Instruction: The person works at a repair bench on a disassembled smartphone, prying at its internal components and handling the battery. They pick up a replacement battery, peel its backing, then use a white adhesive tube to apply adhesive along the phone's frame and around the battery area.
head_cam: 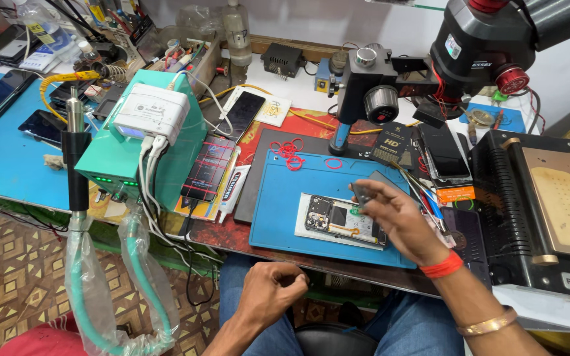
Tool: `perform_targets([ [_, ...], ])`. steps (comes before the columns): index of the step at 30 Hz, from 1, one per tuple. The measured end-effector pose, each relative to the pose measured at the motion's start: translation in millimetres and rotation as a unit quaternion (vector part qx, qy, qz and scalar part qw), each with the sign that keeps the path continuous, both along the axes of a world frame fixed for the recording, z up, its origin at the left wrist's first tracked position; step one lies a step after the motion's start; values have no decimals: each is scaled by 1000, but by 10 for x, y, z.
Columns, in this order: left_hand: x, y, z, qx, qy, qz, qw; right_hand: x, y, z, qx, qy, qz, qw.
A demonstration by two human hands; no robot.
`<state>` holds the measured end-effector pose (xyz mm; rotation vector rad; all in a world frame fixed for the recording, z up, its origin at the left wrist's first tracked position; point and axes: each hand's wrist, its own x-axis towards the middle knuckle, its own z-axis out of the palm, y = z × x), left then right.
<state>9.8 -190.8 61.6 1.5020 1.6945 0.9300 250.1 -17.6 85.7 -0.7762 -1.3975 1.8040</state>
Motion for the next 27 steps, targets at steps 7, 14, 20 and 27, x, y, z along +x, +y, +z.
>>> perform_targets([
  [7,6,37,-21,76,-53,15,996,-303,15,-198,431,-354,15,830],
  [14,14,47,-66,-59,-19,29,998,-531,87,-352,449,-403,71,794],
  [20,-2,51,-83,-35,-4,-5,999,-545,109,-381,445,-409,87,792],
  [27,-38,81,-44,-153,63,-10,986,-539,53,-295,441,-395,68,803],
])
